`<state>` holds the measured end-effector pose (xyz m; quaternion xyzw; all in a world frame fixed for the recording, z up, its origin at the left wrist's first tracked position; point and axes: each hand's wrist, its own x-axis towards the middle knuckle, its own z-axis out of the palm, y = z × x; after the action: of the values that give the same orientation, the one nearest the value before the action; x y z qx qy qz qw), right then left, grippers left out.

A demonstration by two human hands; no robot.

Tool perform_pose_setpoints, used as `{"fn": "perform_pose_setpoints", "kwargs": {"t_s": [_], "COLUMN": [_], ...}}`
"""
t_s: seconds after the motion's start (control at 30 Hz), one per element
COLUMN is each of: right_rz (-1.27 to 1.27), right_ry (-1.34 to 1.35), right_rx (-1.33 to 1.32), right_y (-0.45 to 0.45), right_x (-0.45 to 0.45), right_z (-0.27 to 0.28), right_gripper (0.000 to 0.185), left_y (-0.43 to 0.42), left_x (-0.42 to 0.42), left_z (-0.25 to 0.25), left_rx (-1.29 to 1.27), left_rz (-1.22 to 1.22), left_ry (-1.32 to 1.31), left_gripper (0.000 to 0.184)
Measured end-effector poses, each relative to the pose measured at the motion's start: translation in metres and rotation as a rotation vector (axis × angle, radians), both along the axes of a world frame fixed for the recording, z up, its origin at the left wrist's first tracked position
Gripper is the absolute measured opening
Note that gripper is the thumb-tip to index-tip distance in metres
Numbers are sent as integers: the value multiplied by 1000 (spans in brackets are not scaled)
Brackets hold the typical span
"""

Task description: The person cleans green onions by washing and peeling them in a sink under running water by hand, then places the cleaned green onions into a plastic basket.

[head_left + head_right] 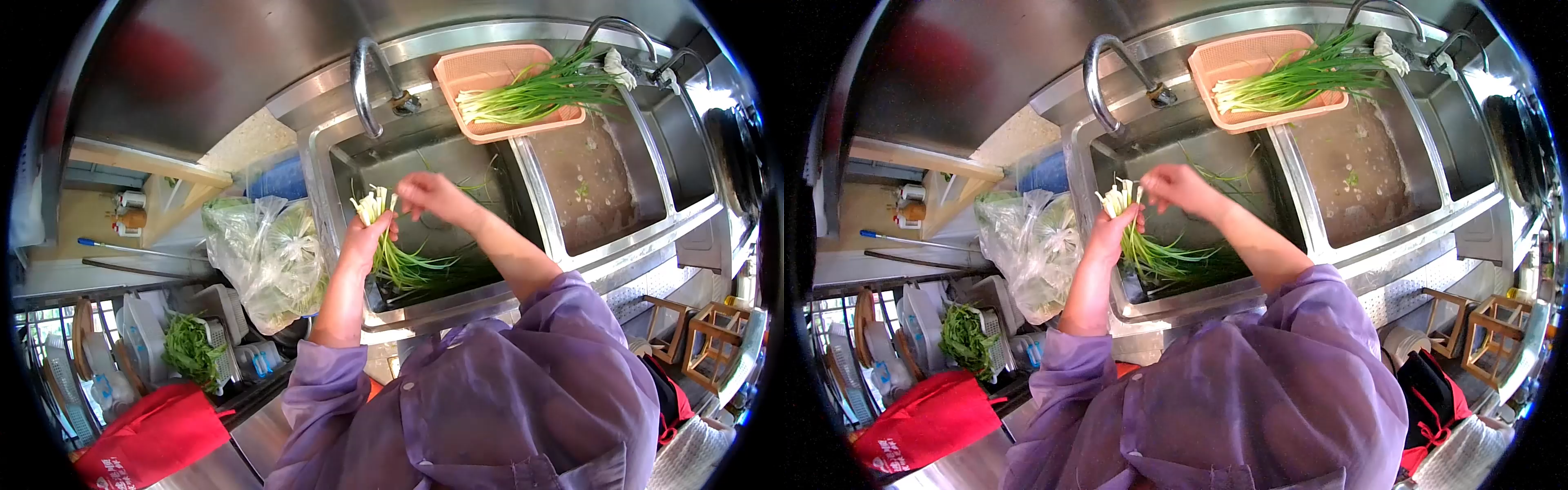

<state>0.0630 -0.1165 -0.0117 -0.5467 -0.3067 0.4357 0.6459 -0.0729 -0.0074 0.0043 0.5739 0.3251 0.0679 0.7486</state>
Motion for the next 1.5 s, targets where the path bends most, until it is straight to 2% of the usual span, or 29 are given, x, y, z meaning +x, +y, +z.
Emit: {"fn": "perform_pose_setpoints", "kwargs": {"t_s": [0.03, 0.1, 0.13, 0.2, 0.37, 0.4, 0.43, 0.5, 0.53, 0.6, 0.67, 0.7, 0.77, 0.8, 0.87, 0.9, 0.97, 1.0, 1.03, 1.1, 1.13, 1.2, 1.23, 1.33, 1.37, 1.43, 1.47, 1.5], "right_rz": [6, -25, -22, -268, -528, -506, -357, -358, -346, -377, -111, -104, 290, 293, -314, -320, -330, -224, -231, -226, -234, -181, -182, -126, -108, -58, -69, 4], "right_ry": [-118, -263, -262, -698, -879, -912, -879, -929, -922, -1305, -1379, -1376, -972, -978, -642, -648, -551, -367, -380, -196, -207, 22, 16, -258, -287, -157, -155, -271], "right_rx": [-3, -188, -190, -15, -563, -684, -868, -975, -976, -942, -924, -922, -1037, -1036, -993, -994, -648, -622, -621, -306, -300, -158, -153, -149, -63, 16, 18, -70], "right_y": [5, 11, 14, 25, 40, 41, 41, 46, 53, 70, 81, 84, 84, 77, 63, 61, 55, 49, 45, 37, 34, 30, 28, 23, 26, 16, 10, 4], "right_x": [-11, -18, -19, -16, 63, 78, 91, 97, 87, 54, 16, 13, 19, 26, 39, 46, 66, 72, 71, 63, 56, 37, 29, 10, 7, 6, 6, 5], "right_z": [0, 4, -1, -20, -90, -106, -118, -144, -150, -158, -184, -197, -216, -219, -214, -210, -174, -150, -134, -108, -91, -57, -42, -23, -32, -36, -30, -25], "right_gripper": [29, 25, 25, 22, 25, 27, 32, 44, 44, 53, 51, 51, 41, 41, 30, 30, 25, 23, 23, 21, 21, 22, 22, 19, 18, 17, 17, 19], "left_y": [1, 3, 5, 10, 28, 31, 33, 32, 31, 29, 27, 26, 26, 25, 24, 23, 22, 20, 18, 15, 11, 0, -5, -15, -16, -11, -9, -1], "left_x": [-1, -4, -6, -9, -30, -35, -41, -50, -56, -60, -62, -63, -63, -63, -62, -61, -53, -47, -40, -24, -13, 10, 21, 45, 50, 50, 49, 45], "left_z": [-1, -3, -3, -1, 35, 43, 49, 56, 58, 58, 53, 49, 40, 38, 35, 33, 27, 26, 23, 10, 3, -5, -9, -13, -13, -11, -3, -8], "left_rx": [-3, -91, -93, -139, -147, -146, -147, -156, -168, -182, -219, -219, -246, -241, -241, -245, -236, -240, -244, -194, -145, -60, -28, 15, 32, 59, 60, 16], "left_rz": [3, -51, -48, 23, 137, 162, 186, 229, 265, 256, 241, 246, 255, 254, 267, 273, 280, 303, 328, 325, 337, 345, 341, 374, 373, 433, 470, 454], "left_ry": [0, -19, -17, 34, -83, -105, -122, -142, -160, -168, -176, -171, -149, -152, -150, -149, -166, -185, -203, -191, -173, -133, -111, -93, -118, -133, -123, -211], "left_gripper": [12, 13, 13, 14, 15, 15, 15, 15, 15, 15, 15, 15, 14, 15, 16, 16, 17, 17, 17, 18, 19, 23, 25, 23, 21, 15, 12, 12]}}
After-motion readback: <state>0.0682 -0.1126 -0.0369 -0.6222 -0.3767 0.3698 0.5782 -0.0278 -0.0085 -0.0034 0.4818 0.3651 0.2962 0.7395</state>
